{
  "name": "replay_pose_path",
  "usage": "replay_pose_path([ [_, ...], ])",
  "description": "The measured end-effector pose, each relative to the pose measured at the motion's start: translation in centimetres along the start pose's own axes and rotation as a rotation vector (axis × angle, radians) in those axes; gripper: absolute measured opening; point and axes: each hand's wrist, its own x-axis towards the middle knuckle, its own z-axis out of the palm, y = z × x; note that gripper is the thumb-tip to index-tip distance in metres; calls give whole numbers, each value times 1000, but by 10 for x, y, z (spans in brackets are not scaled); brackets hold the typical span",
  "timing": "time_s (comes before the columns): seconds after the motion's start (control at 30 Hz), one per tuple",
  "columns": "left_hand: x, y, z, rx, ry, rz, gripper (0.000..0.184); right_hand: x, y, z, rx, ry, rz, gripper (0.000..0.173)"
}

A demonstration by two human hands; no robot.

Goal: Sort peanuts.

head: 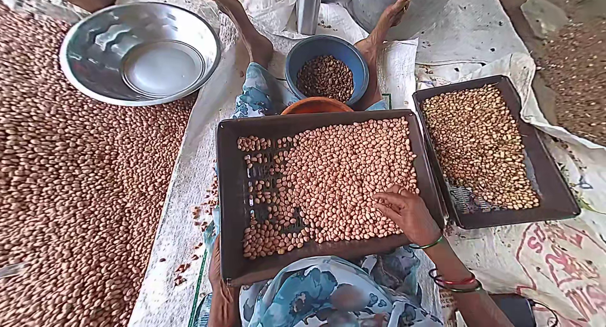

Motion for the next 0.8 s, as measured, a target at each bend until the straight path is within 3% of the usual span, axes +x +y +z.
replay_pose_path([
  [0.13,0,-1,-3,42,22,22,58,2,-14,16,-254,-7,9,21],
  [0.33,5,-5,-19,16,-12,19,57,8,-17,9,-205,-111,59,17],
  [0.4,5,-4,-19,13,-34,22,55,8,-4,1,-80,-1,76,17],
  [0.47,-6,7,23,74,140,15,53,8,13,-18,0,290,155,25],
  [0.53,-12,16,52,117,269,11,51,6,19,-48,-49,391,271,44],
  [0.6,-10,14,44,117,214,31,51,-3,19,-62,-52,275,259,35],
  [0.7,3,-2,-6,28,-56,26,52,-16,4,-45,6,-166,38,18],
  [0.8,4,-5,-16,56,-90,37,48,-21,-23,-16,-169,-305,20,17],
])
